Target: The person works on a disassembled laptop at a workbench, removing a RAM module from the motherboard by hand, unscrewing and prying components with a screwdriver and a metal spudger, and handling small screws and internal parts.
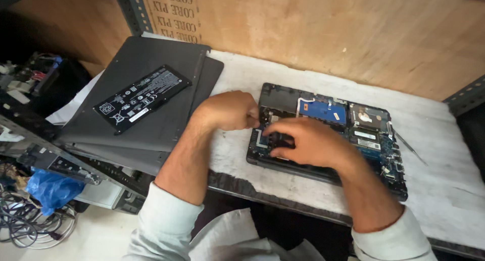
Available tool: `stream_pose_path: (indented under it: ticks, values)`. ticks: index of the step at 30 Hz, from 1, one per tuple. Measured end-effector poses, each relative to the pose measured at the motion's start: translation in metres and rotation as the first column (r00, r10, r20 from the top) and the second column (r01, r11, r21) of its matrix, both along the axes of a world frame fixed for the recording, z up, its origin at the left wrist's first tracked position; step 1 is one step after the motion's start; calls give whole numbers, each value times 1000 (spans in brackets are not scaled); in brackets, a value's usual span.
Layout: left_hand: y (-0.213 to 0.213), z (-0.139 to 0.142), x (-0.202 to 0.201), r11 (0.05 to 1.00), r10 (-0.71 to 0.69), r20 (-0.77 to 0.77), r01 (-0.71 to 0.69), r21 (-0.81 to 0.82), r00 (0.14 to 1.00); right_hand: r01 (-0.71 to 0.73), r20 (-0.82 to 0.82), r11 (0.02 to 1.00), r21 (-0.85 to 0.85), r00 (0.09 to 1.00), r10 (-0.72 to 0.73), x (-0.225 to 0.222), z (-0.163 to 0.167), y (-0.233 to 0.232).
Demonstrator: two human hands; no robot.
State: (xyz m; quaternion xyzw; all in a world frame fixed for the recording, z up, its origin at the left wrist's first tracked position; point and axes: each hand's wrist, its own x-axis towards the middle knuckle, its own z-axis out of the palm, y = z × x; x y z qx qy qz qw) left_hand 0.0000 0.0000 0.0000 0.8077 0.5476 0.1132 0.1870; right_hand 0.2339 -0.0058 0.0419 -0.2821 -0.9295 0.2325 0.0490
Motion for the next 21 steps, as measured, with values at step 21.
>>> stream_pose_path:
  ticks: [21]
  values:
    - [4,-1,6,1000,-17,133,16,10,991,93,-254,978,189,966,-43,9,-15,12]
